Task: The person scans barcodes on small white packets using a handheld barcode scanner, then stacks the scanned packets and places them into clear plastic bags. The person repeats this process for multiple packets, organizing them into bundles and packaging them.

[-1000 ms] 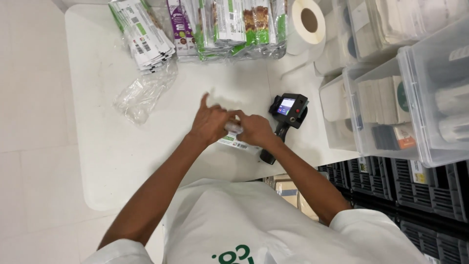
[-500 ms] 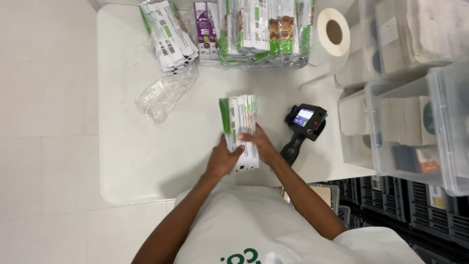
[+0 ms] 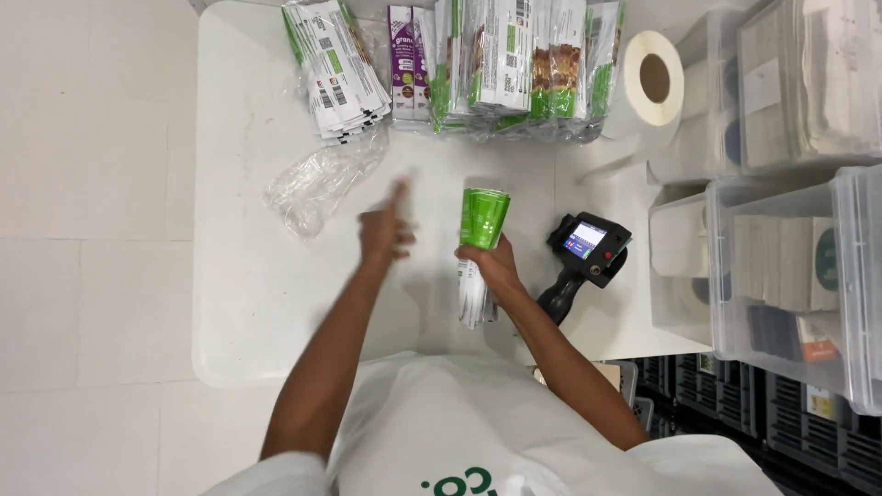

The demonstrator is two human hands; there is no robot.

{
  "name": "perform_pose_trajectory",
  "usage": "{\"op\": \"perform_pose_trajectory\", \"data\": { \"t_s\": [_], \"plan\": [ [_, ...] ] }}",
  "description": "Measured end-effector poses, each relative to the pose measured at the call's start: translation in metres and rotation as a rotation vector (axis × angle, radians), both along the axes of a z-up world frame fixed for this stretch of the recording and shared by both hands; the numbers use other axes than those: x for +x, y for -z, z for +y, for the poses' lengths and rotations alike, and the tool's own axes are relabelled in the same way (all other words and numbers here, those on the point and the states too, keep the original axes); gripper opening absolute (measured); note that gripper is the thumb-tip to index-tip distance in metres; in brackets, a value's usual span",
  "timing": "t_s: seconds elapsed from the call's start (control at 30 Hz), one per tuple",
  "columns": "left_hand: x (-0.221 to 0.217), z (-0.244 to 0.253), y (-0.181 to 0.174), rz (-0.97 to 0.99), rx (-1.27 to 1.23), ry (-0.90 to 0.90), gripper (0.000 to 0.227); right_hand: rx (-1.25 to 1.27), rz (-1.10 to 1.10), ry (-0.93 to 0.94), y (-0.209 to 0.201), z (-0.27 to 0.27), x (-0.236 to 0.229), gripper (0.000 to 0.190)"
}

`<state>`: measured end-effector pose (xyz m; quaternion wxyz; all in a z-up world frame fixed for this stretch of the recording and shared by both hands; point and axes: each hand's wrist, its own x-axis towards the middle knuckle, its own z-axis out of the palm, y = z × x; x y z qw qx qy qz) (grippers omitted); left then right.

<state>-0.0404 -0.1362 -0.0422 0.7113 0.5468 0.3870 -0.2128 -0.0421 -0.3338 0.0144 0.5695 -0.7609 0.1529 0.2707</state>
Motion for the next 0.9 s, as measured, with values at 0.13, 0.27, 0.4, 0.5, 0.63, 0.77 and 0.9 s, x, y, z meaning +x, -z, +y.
{"op": "perform_pose_trajectory", "data": {
  "t_s": [0.13,0.27,0.4,0.5,0.63,0.77,0.9],
  "plan": [
    [0.036,0.049,-0.038,0.295,-0.014,-0.702,0.128,0.019,0.003,-0.036,-0.004,0.007,0.0,0.062],
    [0.048,0.058,0.018,0.281,0.11,-0.787,0.091,0.017,0.001,-0.051,-0.004,0.008,0.001,0.063],
    [0.026,0.064,0.066,0.298,0.519,-0.664,0.039,0.037,-0.004,-0.075,-0.005,0.007,0.005,0.06],
    [-0.005,0.069,0.096,0.152,0.693,-0.665,0.023,0.081,0.005,-0.084,-0.007,0.011,0.007,0.057],
    [-0.048,0.067,0.024,-0.09,0.677,-0.655,0.012,0.181,0.043,-0.129,-0.013,0.016,0.004,0.055],
    [-0.061,0.049,-0.007,-0.217,0.614,-0.585,0.016,0.319,0.082,-0.184,-0.065,0.042,-0.01,0.049],
    [-0.064,0.023,-0.042,-0.279,0.48,-0.454,0.023,0.483,0.131,-0.257,-0.041,0.044,-0.02,0.045]
  ]
}}
